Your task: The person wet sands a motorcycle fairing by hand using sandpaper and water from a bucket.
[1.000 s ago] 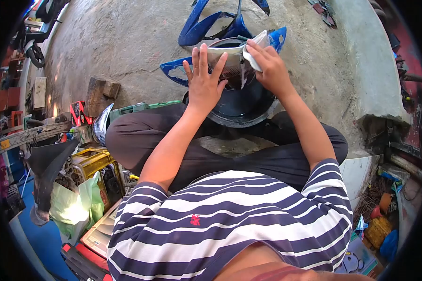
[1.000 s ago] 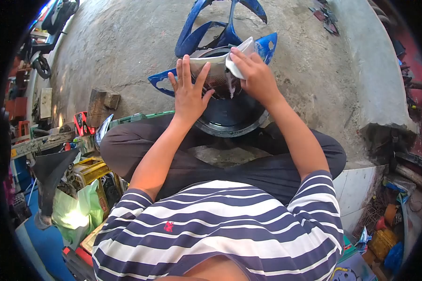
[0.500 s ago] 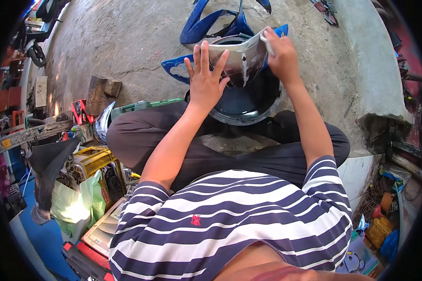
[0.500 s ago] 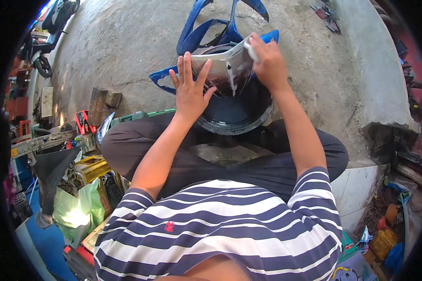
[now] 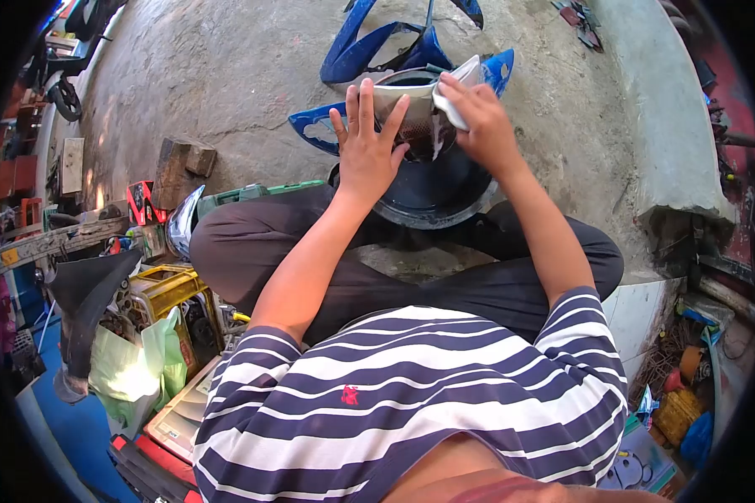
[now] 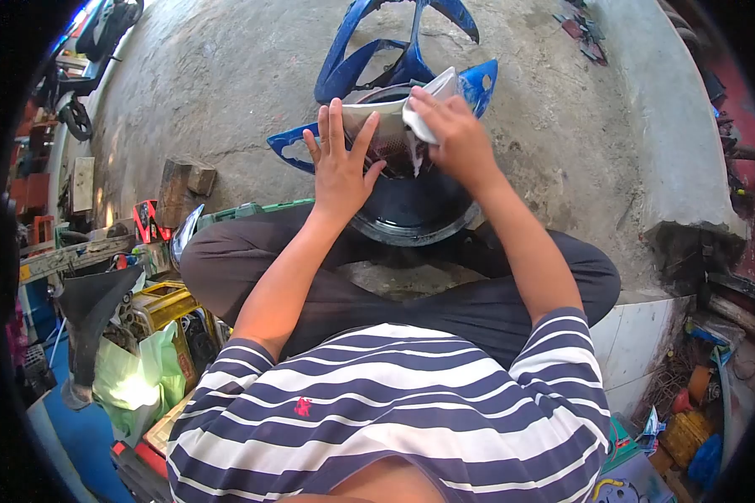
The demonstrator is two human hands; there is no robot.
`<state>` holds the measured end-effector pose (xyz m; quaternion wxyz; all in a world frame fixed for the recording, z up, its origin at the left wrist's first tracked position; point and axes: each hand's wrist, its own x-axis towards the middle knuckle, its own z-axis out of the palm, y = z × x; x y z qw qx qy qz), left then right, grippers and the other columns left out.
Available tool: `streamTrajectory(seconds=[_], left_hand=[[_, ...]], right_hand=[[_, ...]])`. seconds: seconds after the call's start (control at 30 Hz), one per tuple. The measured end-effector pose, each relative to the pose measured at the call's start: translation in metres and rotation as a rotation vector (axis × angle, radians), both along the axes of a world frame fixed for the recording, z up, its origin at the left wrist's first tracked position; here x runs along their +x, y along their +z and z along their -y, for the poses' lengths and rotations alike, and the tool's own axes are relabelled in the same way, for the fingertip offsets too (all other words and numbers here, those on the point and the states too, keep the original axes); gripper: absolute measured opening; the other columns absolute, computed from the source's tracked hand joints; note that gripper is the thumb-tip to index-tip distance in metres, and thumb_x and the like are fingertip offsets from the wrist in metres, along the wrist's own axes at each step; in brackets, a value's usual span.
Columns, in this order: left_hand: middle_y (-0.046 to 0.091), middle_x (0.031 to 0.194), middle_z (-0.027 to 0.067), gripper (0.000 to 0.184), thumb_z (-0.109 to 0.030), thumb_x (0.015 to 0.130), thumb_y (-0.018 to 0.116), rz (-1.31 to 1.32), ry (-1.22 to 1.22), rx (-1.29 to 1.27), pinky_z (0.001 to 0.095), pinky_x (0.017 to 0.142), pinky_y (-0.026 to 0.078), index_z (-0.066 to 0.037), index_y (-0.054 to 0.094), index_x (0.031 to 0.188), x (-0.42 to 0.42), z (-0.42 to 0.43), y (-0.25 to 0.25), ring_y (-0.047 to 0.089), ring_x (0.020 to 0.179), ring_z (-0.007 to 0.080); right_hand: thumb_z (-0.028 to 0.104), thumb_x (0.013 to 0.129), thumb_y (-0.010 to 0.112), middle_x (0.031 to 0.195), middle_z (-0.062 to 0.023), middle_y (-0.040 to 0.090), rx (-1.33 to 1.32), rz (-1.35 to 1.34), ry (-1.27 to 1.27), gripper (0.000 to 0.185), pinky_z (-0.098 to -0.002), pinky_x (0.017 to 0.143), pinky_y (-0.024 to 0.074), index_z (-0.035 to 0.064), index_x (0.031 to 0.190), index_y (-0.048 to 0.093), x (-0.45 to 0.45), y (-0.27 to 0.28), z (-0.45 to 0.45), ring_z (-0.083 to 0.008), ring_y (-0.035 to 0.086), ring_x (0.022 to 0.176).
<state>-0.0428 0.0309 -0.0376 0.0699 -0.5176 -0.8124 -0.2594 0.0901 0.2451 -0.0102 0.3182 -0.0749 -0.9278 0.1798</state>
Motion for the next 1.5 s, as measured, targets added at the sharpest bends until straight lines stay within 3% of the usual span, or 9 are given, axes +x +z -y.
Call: streamTrajectory(seconds=[0.17,0.53,0.63,0.83,0.87,0.97,1.13,1.37,1.5], left_hand=[[0.014,0.179,0.0246,0.100,-0.026,0.082,0.092,-0.002,0.001,0.009,0.0788,0.123,0.020,-0.036,0.041,0.168,-0.002,0.000,0.001,0.018,0.164,0.0518],[0.014,0.179,0.0239,0.100,-0.025,0.082,0.093,0.006,0.001,0.001,0.0784,0.123,0.019,-0.037,0.042,0.167,-0.001,0.002,0.001,0.019,0.164,0.0514],[0.015,0.179,0.0239,0.100,-0.024,0.082,0.093,0.006,-0.001,0.004,0.0782,0.123,0.019,-0.036,0.042,0.167,-0.001,-0.001,0.000,0.019,0.164,0.0511],[0.014,0.179,0.0239,0.100,-0.025,0.082,0.092,0.007,-0.011,0.011,0.0786,0.123,0.019,-0.036,0.041,0.168,-0.002,0.001,0.002,0.019,0.164,0.0520],[0.014,0.180,0.0238,0.100,-0.025,0.083,0.092,0.005,-0.007,0.008,0.0783,0.123,0.019,-0.036,0.041,0.168,-0.002,0.001,0.002,0.019,0.164,0.0519],[0.014,0.180,0.0242,0.100,-0.026,0.083,0.092,-0.007,0.001,-0.006,0.0779,0.123,0.019,-0.036,0.041,0.168,0.000,0.001,0.001,0.020,0.164,0.0516],[0.014,0.179,0.0258,0.101,-0.025,0.082,0.092,0.002,-0.015,0.014,0.0785,0.123,0.019,-0.036,0.040,0.168,-0.001,0.001,0.001,0.019,0.164,0.0527],[0.015,0.179,0.0256,0.101,-0.025,0.081,0.093,-0.009,-0.009,-0.002,0.0783,0.123,0.019,-0.036,0.041,0.168,-0.001,0.000,0.000,0.020,0.164,0.0525],[0.015,0.179,0.0253,0.102,-0.024,0.081,0.093,0.010,-0.013,0.002,0.0784,0.123,0.019,-0.036,0.041,0.168,0.002,0.003,0.000,0.018,0.164,0.0524]], right_hand=[[-0.008,0.070,0.073,0.145,-0.0096,0.072,-0.014,-0.034,-0.147,0.072,-0.0434,0.101,0.0559,0.0078,0.140,0.072,-0.003,-0.014,-0.016,-0.0366,0.066,0.105],[-0.008,0.069,0.074,0.148,-0.0099,0.070,0.007,-0.024,-0.139,0.072,-0.0449,0.106,0.0543,0.0082,0.140,0.072,-0.005,-0.014,-0.006,-0.0365,0.064,0.116],[-0.009,0.070,0.072,0.149,-0.0100,0.070,0.066,0.030,0.002,0.071,-0.0441,0.105,0.0546,0.0077,0.139,0.072,0.000,-0.005,0.020,-0.0365,0.064,0.114],[-0.010,0.073,0.069,0.147,-0.0079,0.071,-0.002,-0.038,-0.194,0.070,-0.0414,0.102,0.0551,0.0092,0.140,0.072,-0.006,-0.011,-0.038,-0.0347,0.065,0.114],[-0.007,0.072,0.074,0.148,-0.0080,0.070,0.031,-0.031,-0.170,0.067,-0.0424,0.101,0.0564,0.0070,0.137,0.073,-0.006,-0.015,-0.033,-0.0348,0.065,0.112],[-0.011,0.074,0.068,0.147,-0.0087,0.072,0.059,0.039,0.034,0.068,-0.0420,0.103,0.0549,0.0087,0.139,0.073,0.001,0.003,0.009,-0.0344,0.065,0.116],[-0.005,0.074,0.073,0.143,-0.0040,0.074,0.012,-0.037,-0.198,0.061,-0.0410,0.101,0.0551,0.0140,0.133,0.077,-0.005,-0.005,-0.034,-0.0344,0.066,0.108],[-0.002,0.071,0.075,0.147,-0.0023,0.073,0.171,0.047,-0.018,0.069,-0.0414,0.106,0.0519,0.0154,0.137,0.074,0.004,0.002,0.007,-0.0301,0.066,0.111],[-0.004,0.073,0.073,0.145,-0.0021,0.074,0.042,-0.067,-0.193,0.067,-0.0433,0.102,0.0527,0.0171,0.137,0.075,-0.003,-0.017,-0.034,-0.0309,0.065,0.108]])
